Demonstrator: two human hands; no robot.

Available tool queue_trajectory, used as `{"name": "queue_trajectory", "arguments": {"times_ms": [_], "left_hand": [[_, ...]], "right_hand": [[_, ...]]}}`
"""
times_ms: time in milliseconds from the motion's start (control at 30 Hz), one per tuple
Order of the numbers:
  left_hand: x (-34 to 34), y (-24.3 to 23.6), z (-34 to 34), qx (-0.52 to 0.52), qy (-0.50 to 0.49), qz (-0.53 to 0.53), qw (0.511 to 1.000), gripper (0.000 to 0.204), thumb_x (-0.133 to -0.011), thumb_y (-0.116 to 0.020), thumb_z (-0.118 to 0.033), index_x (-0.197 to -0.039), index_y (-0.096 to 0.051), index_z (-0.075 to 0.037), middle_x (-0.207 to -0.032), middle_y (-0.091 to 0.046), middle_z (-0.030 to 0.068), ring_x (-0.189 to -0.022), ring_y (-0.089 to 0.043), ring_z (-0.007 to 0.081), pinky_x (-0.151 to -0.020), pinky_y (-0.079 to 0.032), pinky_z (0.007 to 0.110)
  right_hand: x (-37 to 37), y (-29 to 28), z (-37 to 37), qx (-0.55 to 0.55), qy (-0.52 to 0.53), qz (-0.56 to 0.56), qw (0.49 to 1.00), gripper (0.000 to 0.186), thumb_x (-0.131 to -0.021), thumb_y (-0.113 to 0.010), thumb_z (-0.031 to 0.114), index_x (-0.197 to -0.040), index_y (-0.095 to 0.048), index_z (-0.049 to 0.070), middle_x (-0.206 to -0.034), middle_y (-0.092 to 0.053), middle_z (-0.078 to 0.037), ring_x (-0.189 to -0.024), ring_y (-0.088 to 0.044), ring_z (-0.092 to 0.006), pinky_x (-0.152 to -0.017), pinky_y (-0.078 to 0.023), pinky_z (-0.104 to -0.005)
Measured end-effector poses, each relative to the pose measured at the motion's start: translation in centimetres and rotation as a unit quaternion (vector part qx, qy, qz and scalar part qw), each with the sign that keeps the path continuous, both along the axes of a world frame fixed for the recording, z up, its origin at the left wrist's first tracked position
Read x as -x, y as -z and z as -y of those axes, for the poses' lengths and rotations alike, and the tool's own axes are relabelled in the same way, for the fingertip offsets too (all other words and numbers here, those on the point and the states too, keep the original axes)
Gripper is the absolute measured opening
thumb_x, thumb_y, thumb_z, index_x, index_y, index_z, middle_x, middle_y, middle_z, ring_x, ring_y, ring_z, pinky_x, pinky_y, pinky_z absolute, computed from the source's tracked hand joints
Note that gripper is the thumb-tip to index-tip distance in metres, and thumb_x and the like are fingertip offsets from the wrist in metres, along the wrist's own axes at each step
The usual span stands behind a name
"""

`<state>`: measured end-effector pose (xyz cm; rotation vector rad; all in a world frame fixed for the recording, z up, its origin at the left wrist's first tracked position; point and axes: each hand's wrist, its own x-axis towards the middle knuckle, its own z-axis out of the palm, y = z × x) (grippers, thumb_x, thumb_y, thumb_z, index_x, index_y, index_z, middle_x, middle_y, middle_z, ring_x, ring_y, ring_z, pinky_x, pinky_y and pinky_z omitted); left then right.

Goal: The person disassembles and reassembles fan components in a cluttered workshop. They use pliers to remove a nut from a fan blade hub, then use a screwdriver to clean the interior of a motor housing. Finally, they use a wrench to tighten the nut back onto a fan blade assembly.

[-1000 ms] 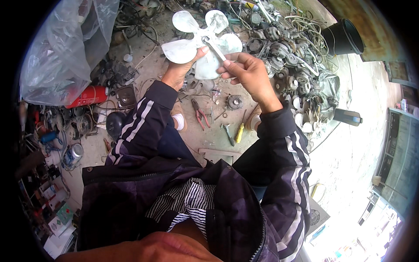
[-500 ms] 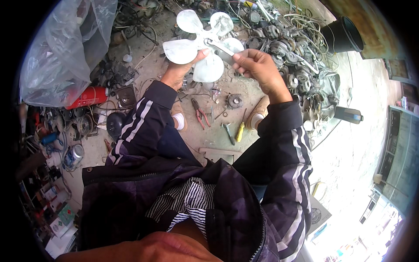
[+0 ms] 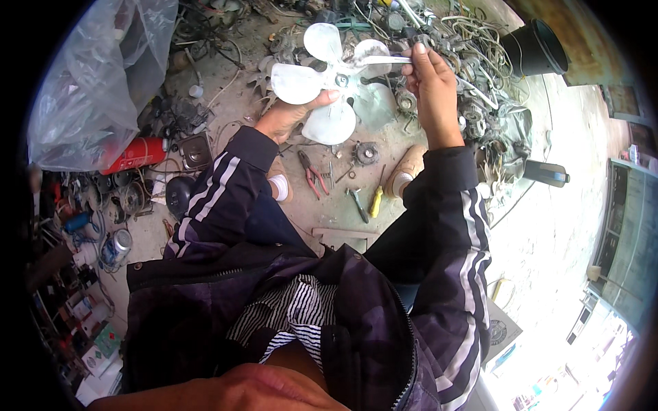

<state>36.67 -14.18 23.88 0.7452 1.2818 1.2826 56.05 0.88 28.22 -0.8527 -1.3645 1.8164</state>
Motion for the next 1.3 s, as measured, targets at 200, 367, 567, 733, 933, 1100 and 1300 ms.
{"name": "queue_trajectory", "arguments": {"times_ms": [200, 367, 567, 733, 933, 1100, 1300], "left_hand": [[0.5, -1.2, -0.2, -0.049, -0.089, 0.003, 0.995, 0.044, -0.077, -0.079, -0.027, -0.108, -0.062, -0.002, -0.102, -0.066, 0.0045, -0.094, -0.061, 0.0134, -0.083, -0.048, 0.030], [1.4, -1.3, -0.1, -0.055, -0.143, 0.002, 0.988, 0.038, -0.077, -0.079, -0.022, -0.106, -0.062, -0.003, -0.101, -0.066, 0.0037, -0.092, -0.061, 0.0126, -0.081, -0.048, 0.028], [1.4, -1.5, -0.1, -0.056, -0.148, 0.002, 0.987, 0.039, -0.077, -0.079, -0.024, -0.105, -0.062, -0.003, -0.101, -0.065, 0.0037, -0.091, -0.060, 0.0126, -0.082, -0.048, 0.028], [1.5, -0.9, -0.2, -0.062, -0.147, 0.013, 0.987, 0.040, -0.077, -0.079, -0.026, -0.106, -0.062, -0.003, -0.102, -0.065, 0.0040, -0.093, -0.060, 0.0127, -0.083, -0.048, 0.029], [1.5, -0.7, -0.3, -0.054, -0.148, 0.008, 0.987, 0.041, -0.077, -0.079, -0.026, -0.106, -0.062, -0.003, -0.102, -0.065, 0.0044, -0.094, -0.060, 0.0132, -0.083, -0.048, 0.029], [1.6, -0.8, -0.1, -0.059, -0.131, -0.005, 0.990, 0.041, -0.077, -0.079, -0.026, -0.107, -0.062, -0.002, -0.102, -0.066, 0.0046, -0.095, -0.060, 0.0138, -0.083, -0.048, 0.029], [1.0, -1.7, 0.2, -0.045, -0.093, -0.034, 0.994, 0.043, -0.076, -0.081, -0.026, -0.106, -0.063, -0.002, -0.101, -0.066, 0.0046, -0.093, -0.060, 0.0135, -0.082, -0.048, 0.029]], "right_hand": [[0.0, -0.8, 1.4, 0.090, -0.149, 0.066, 0.983, 0.029, -0.094, -0.060, 0.020, -0.115, -0.062, 0.000, -0.090, -0.068, 0.000, -0.071, -0.055, -0.0011, -0.058, -0.041, -0.0137], [0.7, -0.8, 2.6, 0.086, -0.168, 0.109, 0.976, 0.031, -0.094, -0.060, 0.019, -0.117, -0.060, -0.001, -0.091, -0.067, 0.001, -0.073, -0.055, -0.0016, -0.061, -0.039, -0.0135], [1.2, -0.4, 3.1, 0.098, -0.178, 0.119, 0.972, 0.030, -0.094, -0.060, 0.018, -0.118, -0.060, 0.000, -0.094, -0.068, 0.000, -0.073, -0.055, -0.0011, -0.060, -0.041, -0.0132], [1.4, 0.2, 3.2, 0.112, -0.171, 0.102, 0.974, 0.029, -0.094, -0.060, 0.017, -0.117, -0.060, 0.000, -0.093, -0.068, -0.001, -0.074, -0.056, -0.0015, -0.060, -0.042, -0.0132], [1.8, 0.8, 3.9, 0.133, -0.175, 0.099, 0.971, 0.028, -0.092, -0.063, 0.019, -0.113, -0.062, 0.000, -0.093, -0.069, -0.001, -0.073, -0.057, -0.0010, -0.061, -0.045, -0.0122], [1.6, 0.8, 3.4, 0.121, -0.191, 0.118, 0.967, 0.025, -0.091, -0.065, 0.020, -0.108, -0.064, 0.002, -0.088, -0.069, 0.001, -0.070, -0.055, -0.0004, -0.059, -0.043, -0.0125], [0.4, 0.7, 1.4, 0.047, -0.183, 0.158, 0.969, 0.019, -0.089, -0.068, 0.022, -0.099, -0.068, 0.006, -0.081, -0.066, 0.004, -0.066, -0.051, -0.0005, -0.056, -0.037, -0.0151]]}}
